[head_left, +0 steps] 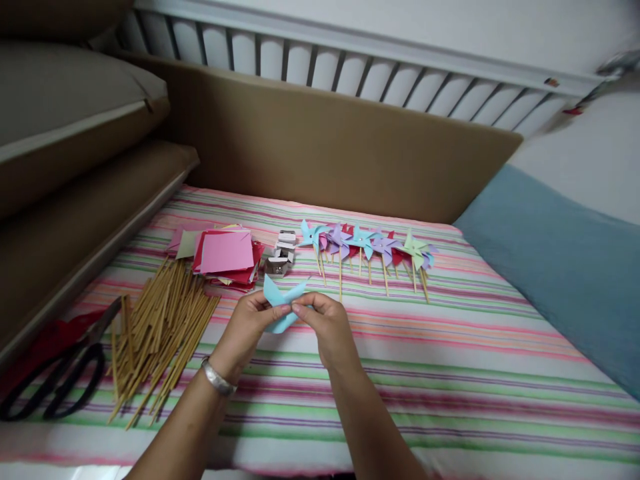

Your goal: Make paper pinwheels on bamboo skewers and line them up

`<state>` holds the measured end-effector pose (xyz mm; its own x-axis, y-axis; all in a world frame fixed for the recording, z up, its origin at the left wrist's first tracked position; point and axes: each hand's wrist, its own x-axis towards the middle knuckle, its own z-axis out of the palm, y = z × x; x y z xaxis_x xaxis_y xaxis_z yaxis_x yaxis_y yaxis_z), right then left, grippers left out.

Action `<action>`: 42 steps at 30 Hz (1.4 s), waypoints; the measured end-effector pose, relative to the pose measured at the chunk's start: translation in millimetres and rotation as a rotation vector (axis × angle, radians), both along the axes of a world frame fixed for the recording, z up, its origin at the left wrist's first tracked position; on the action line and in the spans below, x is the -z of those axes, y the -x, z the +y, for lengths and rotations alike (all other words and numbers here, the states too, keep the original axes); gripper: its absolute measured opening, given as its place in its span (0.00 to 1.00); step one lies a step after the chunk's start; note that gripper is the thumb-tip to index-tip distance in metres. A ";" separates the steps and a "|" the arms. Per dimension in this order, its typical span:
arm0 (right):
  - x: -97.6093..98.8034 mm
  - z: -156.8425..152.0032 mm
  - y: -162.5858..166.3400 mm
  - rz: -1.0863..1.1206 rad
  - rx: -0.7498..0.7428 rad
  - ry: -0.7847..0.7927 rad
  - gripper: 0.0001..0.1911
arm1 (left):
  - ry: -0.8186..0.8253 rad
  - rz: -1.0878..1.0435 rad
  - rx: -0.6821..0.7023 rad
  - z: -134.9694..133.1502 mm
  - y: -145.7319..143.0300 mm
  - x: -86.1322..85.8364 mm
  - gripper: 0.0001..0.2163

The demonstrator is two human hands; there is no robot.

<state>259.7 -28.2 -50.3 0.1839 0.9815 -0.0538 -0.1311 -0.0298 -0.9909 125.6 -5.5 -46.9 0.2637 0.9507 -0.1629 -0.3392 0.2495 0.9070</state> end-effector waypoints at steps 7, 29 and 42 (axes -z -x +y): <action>-3.7 0.6 1.5 0.044 0.019 0.037 0.04 | 0.043 -0.045 -0.019 -0.3 -1.8 4.1 0.09; 3.7 2.3 2.3 -0.057 0.055 -0.043 0.05 | 0.050 -0.089 -0.060 -4.1 -7.6 3.3 0.10; -14.1 -5.6 -3.1 -0.024 0.053 -0.114 0.09 | -0.023 -0.044 -0.131 -6.6 13.8 -16.7 0.11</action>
